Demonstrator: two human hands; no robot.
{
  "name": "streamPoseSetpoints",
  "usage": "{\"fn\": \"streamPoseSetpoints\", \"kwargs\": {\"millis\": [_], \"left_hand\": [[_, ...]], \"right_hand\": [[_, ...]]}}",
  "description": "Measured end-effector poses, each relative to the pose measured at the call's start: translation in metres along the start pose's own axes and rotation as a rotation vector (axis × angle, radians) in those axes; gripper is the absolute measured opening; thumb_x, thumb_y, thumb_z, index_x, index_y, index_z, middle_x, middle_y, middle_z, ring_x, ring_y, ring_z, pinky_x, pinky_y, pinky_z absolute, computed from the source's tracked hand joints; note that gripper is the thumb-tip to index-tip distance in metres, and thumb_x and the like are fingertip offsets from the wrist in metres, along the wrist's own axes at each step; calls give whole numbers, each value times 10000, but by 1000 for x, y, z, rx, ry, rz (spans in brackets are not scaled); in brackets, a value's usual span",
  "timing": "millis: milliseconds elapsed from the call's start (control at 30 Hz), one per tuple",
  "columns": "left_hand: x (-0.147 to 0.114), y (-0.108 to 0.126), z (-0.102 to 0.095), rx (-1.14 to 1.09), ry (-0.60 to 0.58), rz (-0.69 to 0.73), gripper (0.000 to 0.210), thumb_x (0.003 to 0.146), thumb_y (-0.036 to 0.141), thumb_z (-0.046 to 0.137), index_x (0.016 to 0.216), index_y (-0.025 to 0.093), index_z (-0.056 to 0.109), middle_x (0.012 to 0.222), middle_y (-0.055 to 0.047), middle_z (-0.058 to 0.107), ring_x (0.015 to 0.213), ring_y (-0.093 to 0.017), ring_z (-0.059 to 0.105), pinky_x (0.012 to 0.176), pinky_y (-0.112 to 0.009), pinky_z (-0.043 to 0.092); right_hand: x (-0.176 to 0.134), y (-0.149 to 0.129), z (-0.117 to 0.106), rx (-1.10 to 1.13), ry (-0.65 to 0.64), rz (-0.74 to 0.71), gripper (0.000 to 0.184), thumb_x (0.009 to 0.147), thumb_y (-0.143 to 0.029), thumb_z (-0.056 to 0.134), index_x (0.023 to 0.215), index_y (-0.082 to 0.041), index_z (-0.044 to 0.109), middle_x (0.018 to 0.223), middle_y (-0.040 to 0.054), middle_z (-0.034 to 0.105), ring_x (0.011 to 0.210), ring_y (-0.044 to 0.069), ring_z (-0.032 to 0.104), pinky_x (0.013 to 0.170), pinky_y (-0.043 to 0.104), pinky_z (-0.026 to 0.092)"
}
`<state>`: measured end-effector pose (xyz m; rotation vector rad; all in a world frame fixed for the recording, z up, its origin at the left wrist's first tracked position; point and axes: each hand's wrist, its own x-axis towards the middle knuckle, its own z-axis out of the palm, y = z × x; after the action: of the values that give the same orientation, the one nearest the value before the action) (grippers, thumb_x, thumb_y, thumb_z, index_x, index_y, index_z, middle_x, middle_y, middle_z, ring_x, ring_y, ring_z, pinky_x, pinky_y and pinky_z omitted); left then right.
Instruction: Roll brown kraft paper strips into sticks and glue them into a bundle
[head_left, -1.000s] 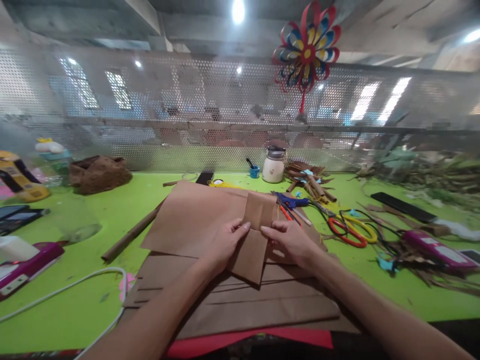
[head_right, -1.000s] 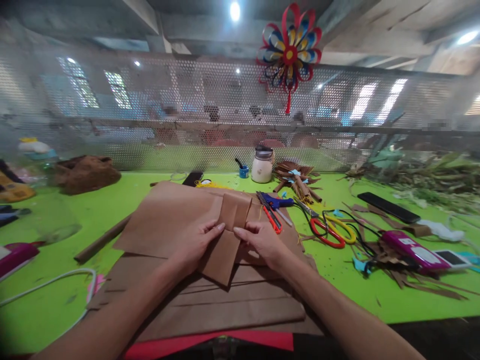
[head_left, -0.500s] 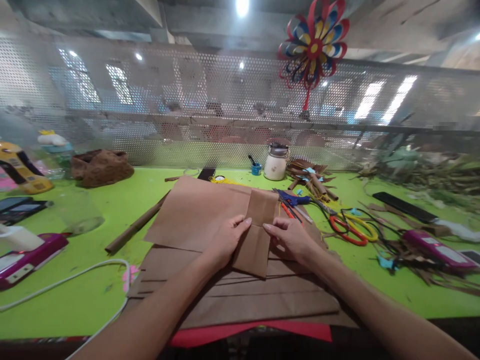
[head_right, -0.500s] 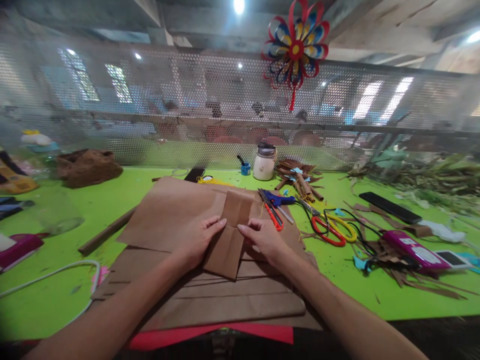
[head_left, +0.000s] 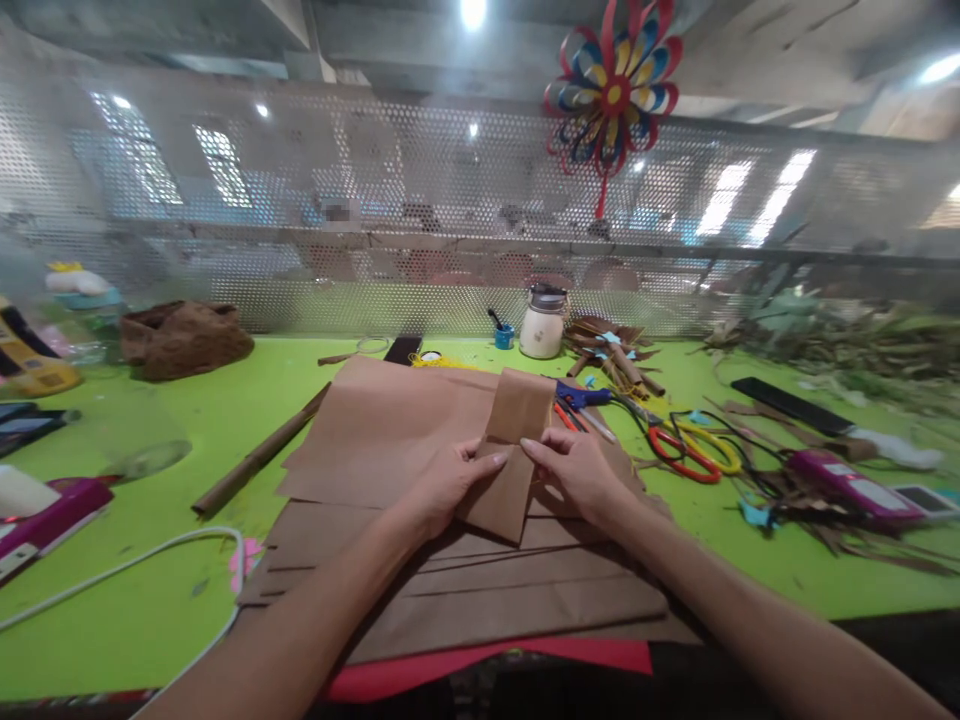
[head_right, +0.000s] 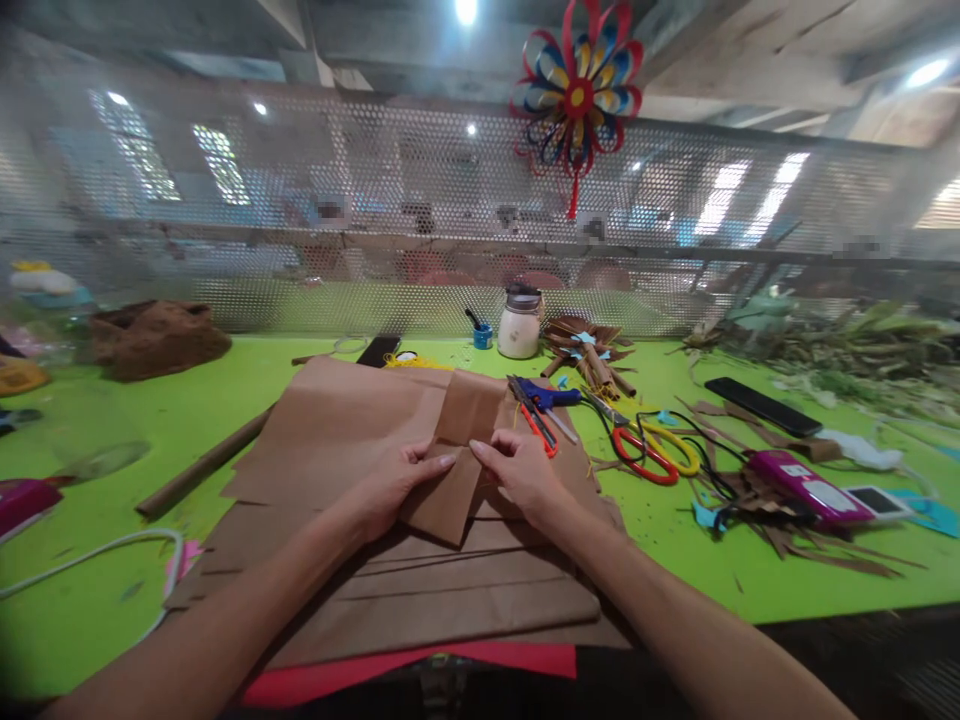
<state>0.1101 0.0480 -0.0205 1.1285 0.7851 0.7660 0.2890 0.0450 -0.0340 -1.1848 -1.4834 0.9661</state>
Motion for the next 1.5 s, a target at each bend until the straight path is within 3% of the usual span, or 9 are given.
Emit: {"fn": "streamPoseSetpoints", "kwargs": {"millis": [367, 533, 667, 733, 833, 967, 1067, 1267, 1500], "left_hand": [[3, 5, -2, 52, 69, -61, 461, 657, 352, 664, 1063, 145, 592, 906, -100, 677, 705, -192, 629, 632, -282, 469], [4, 11, -2, -9, 104, -81, 473, 664, 329, 661, 1088, 144, 564, 875, -94, 683, 664, -187, 630, 601, -274, 471], [3, 14, -3, -55, 148, -95, 461, 674, 323, 648, 1088, 147, 548, 846, -83, 686, 636, -191, 630, 577, -281, 477], [3, 15, -5, -81, 175, -96, 441, 673, 314, 646, 1072, 154, 549, 846, -73, 686, 647, -195, 633, 570, -281, 481], [5, 14, -8, -134, 190, -85, 410, 671, 304, 646, 1044, 158, 557, 844, -64, 686, 695, -204, 639, 605, -292, 495], [6, 12, -10, -152, 142, -112, 401, 684, 287, 635, 1056, 157, 557, 838, -75, 686, 700, -216, 641, 633, -324, 507], [5, 11, -8, -139, 96, -140, 398, 692, 277, 628, 1062, 149, 558, 839, -84, 686, 683, -219, 641, 618, -330, 508], [4, 11, -4, -122, 95, -136, 384, 689, 273, 635, 1040, 127, 579, 805, -91, 689, 636, -191, 632, 575, -288, 497], [3, 8, -5, -154, 123, -106, 277, 693, 244, 625, 941, 120, 618, 762, -75, 691, 608, -164, 621, 555, -254, 477]], "right_hand": [[2, -9, 3, 64, -19, 53, 372, 707, -502, 539, 557, -162, 533, 483, -32, 474, 430, 79, 398, 419, 207, 291], [12, -9, -14, -44, 100, -2, 453, 743, -549, 456, 540, -154, 546, 451, -21, 478, 396, 73, 397, 399, 198, 287], [26, -3, -65, -309, 135, -45, 412, 735, -505, 473, 535, -150, 537, 461, -17, 494, 404, 72, 411, 417, 200, 310], [29, 1, -104, -586, 181, 40, 418, 764, -495, 399, 617, -148, 580, 508, 1, 537, 428, 85, 449, 431, 206, 336], [23, 5, -166, -762, 236, 124, 438, 796, -443, 319, 623, -136, 578, 512, 24, 538, 437, 99, 446, 442, 221, 330], [3, 13, -216, -1035, 106, 240, 241, 649, -316, 542, 481, -144, 529, 429, -6, 486, 439, 96, 419, 455, 221, 272], [-6, 23, -218, -1181, -5, 291, 54, 578, -201, 580, 576, -148, 573, 534, 7, 560, 545, 128, 493, 498, 223, 284], [9, 31, -202, -1310, -80, 357, 514, 570, -130, 554, 1084, -137, 529, 953, 122, 620, 798, 229, 569, 573, 248, 359], [11, 4, -222, -1361, -107, 394, 632, 615, -251, 597, 1197, -43, 461, 1156, 203, 530, 1023, 283, 518, 811, 310, 403]]}}
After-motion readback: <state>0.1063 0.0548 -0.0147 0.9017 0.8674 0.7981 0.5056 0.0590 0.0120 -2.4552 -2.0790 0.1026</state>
